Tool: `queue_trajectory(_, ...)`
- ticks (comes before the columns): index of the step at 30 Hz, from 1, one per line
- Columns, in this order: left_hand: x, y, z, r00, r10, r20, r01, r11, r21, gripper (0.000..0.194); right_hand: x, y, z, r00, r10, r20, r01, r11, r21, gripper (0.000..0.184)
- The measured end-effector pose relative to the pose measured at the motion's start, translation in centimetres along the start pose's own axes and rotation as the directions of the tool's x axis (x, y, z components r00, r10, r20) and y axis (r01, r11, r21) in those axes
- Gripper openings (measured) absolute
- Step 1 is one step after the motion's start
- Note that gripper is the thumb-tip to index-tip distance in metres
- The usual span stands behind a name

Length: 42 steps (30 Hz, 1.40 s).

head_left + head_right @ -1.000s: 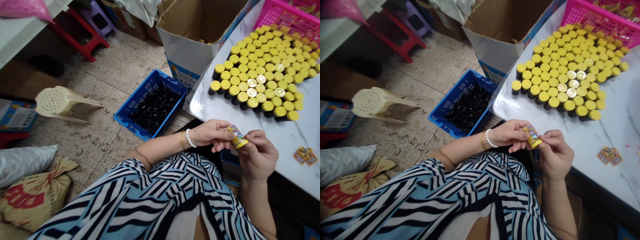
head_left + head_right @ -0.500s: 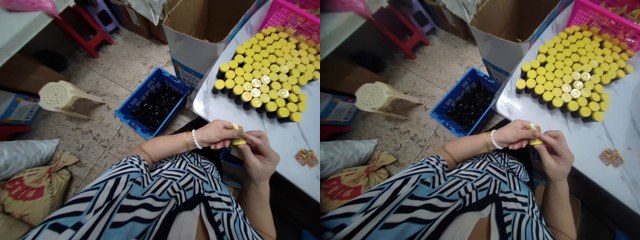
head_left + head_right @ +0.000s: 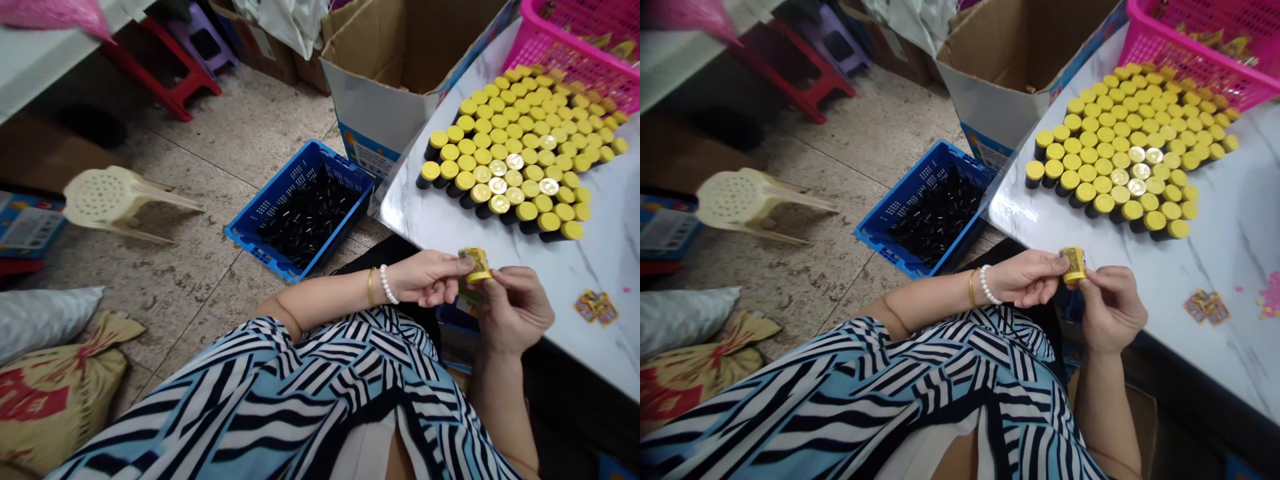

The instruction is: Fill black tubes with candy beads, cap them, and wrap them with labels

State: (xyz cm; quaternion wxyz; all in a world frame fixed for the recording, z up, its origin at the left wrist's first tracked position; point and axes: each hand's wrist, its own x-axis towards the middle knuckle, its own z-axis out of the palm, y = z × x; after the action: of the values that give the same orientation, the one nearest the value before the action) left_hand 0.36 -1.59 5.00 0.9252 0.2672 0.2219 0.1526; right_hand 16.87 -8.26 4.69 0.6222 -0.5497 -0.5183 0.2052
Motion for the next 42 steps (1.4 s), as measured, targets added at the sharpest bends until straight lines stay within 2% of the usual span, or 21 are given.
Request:
queue_trajectory(4,0.2,0.6,0.1,0.998,0.038,0.04,-0.045,0.983,0.179,0.064,0.1,-0.9,-1.3,0.989,0.045,0.139,-0.045,0.999,-0.005,0.033)
queue_trajectory(7,0.4,1.6,0.0,0.995,0.099,0.013,-0.097,0.931,0.353,0.064,2.5,-0.3,-2.9,0.971,0.122,0.206,-0.108,0.991,-0.079,0.032)
queue_trajectory(8,0.6,1.9,-0.2,0.988,0.149,-0.046,-0.116,0.898,0.424,0.061,4.5,0.3,-3.3,0.97,0.146,0.196,-0.121,0.984,-0.132,0.031)
queue_trajectory(10,1.1,2.6,-0.7,0.94,0.3,-0.162,-0.155,0.799,0.582,0.055,10.7,1.3,-3.7,0.982,0.159,0.106,-0.13,0.962,-0.242,0.035)
queue_trajectory(12,1.5,3.0,-1.2,0.91,0.379,-0.167,-0.161,0.696,0.7,0.05,19.1,1.3,-3.6,0.991,0.129,-0.033,-0.133,0.952,-0.276,0.041)
queue_trajectory(14,1.5,3.1,-1.3,0.908,0.387,-0.158,-0.137,0.632,0.763,0.046,27.6,0.3,-3.4,0.983,0.055,-0.177,-0.098,0.964,-0.246,0.048)
queue_trajectory(16,1.2,2.8,-1.3,0.908,0.381,-0.175,-0.107,0.615,0.782,0.044,33.8,-0.6,-3.5,0.984,0.043,-0.172,-0.097,0.942,-0.322,0.064)
queue_trajectory(18,0.7,2.5,-1.1,0.899,0.395,-0.191,-0.099,0.607,0.788,0.044,36.2,-0.8,-4.6,0.989,0.084,-0.125,-0.126,0.916,-0.381,0.066)
queue_trajectory(19,0.5,2.4,-1.1,0.894,0.405,-0.194,-0.1,0.599,0.794,0.043,35.8,-0.8,-5.6,0.99,0.093,-0.106,-0.129,0.898,-0.421,0.059)
queue_trajectory(21,0.4,2.4,-1.2,0.89,0.415,-0.191,-0.097,0.58,0.809,0.04,31.6,-0.6,-8.5,0.992,0.084,-0.096,-0.122,0.845,-0.521,0.043)
queue_trajectory(23,0.5,2.7,-1.3,0.904,0.388,-0.18,-0.089,0.583,0.807,0.039,24.4,-0.5,-12.2,0.991,0.042,-0.13,-0.116,0.761,-0.638,0.034)
queue_trajectory(26,0.8,3.5,-1.4,0.949,0.285,-0.135,-0.086,0.645,0.759,0.042,12.5,0.8,-17.4,0.983,0.008,-0.184,-0.148,0.626,-0.765,0.028)
queue_trajectory(28,1.0,4.1,-1.5,0.974,0.208,-0.095,-0.079,0.695,0.715,0.044,6.8,2.8,-19.8,0.963,0.035,-0.268,-0.245,0.53,-0.812,0.035)
queue_trajectory(29,1.2,4.4,-1.5,0.981,0.177,-0.083,-0.07,0.716,0.695,0.044,5.1,4.0,-20.6,0.947,0.031,-0.319,-0.291,0.5,-0.816,0.039)
queue_trajectory(31,1.4,4.7,-1.6,0.986,0.145,-0.085,-0.053,0.746,0.663,0.045,3.7,6.2,-21.7,0.929,0.027,-0.37,-0.338,0.472,-0.814,0.043)
queue_trajectory(33,1.7,4.7,-1.6,0.981,0.157,-0.109,-0.047,0.752,0.657,0.045,4.2,7.9,-22.5,0.934,0.036,-0.356,-0.328,0.481,-0.813,0.039)
queue_trajectory(37,1.8,3.9,-1.1,0.941,0.295,-0.169,-0.099,0.714,0.693,0.043,5.9,8.4,-23.2,0.945,0.013,-0.326,-0.286,0.516,-0.808,0.028)
queue_trajectory(40,1.7,2.7,0.1,0.894,0.397,-0.21,-0.166,0.728,0.666,0.042,5.2,6.7,-20.9,0.919,-0.107,-0.38,-0.261,0.556,-0.789,0.031)
queue_trajectory(42,1.6,1.7,1.3,0.877,0.439,-0.197,-0.219,0.729,0.648,0.044,3.9,5.0,-17.1,0.897,-0.197,-0.397,-0.181,0.655,-0.733,0.031)
